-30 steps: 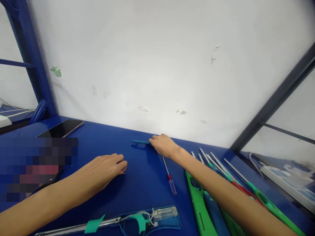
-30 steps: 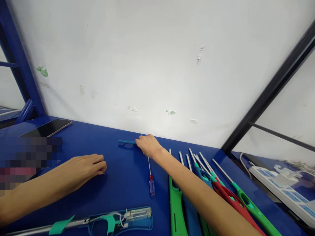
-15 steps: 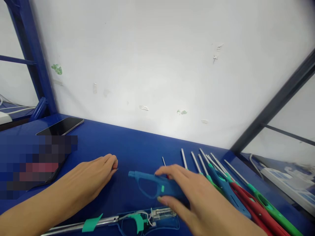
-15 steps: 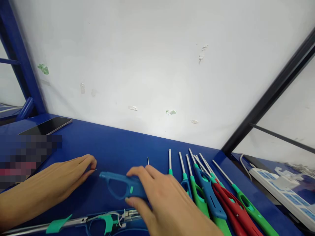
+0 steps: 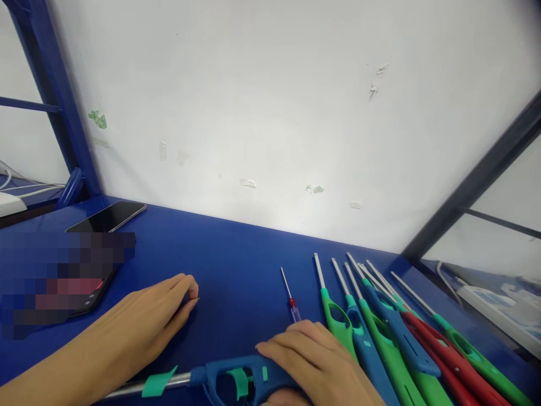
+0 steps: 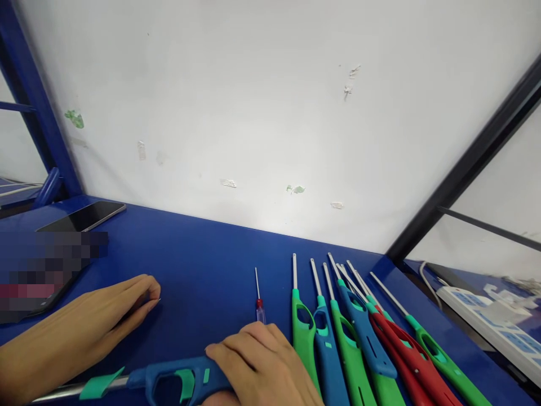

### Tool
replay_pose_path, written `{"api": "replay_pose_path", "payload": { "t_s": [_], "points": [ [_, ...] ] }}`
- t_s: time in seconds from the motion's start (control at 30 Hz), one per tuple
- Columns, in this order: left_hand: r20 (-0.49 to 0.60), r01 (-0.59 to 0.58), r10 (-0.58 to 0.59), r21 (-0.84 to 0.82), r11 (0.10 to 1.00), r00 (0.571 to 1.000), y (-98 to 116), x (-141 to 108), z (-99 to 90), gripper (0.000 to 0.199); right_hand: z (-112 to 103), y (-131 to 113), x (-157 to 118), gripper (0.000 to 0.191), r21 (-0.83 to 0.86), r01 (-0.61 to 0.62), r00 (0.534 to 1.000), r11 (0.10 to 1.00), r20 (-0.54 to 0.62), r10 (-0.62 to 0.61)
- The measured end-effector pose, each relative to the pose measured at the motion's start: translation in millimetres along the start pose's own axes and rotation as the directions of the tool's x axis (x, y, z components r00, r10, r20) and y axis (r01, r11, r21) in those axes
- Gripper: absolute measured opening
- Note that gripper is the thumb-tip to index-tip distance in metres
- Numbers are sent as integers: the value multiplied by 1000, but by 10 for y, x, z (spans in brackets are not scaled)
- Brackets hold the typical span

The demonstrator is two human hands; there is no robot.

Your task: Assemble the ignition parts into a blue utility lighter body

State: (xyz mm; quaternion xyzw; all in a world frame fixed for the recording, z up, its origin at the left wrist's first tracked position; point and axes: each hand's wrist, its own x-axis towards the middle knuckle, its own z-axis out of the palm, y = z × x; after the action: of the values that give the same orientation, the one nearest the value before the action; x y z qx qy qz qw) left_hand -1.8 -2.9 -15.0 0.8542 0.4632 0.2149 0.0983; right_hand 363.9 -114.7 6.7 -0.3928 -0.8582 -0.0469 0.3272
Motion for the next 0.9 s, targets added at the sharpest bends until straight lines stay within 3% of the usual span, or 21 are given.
{"api": "replay_pose_path", "payload": {
  "t_s": [0.13, 0.37, 0.6, 0.9],
  "points": [
    [3, 5, -5, -12, 1000, 1000, 15, 9, -17, 46, 75, 0, 105, 39, -10, 48, 997, 999, -60, -49],
    [-42, -10, 11, 21, 1000, 999, -23, -23, 4, 50, 180, 19, 34, 41, -16, 54, 998, 998, -38, -55],
    [-74, -26, 29, 44, 999, 997, -8, -22, 1, 56, 189, 44, 11, 46, -43, 43, 999, 998, -14, -43],
    [-35, -75, 75, -4, 997, 997, -3, -14, -69, 48, 150, -20, -9, 47, -57, 25, 1000, 998, -2, -25]
  ]
}}
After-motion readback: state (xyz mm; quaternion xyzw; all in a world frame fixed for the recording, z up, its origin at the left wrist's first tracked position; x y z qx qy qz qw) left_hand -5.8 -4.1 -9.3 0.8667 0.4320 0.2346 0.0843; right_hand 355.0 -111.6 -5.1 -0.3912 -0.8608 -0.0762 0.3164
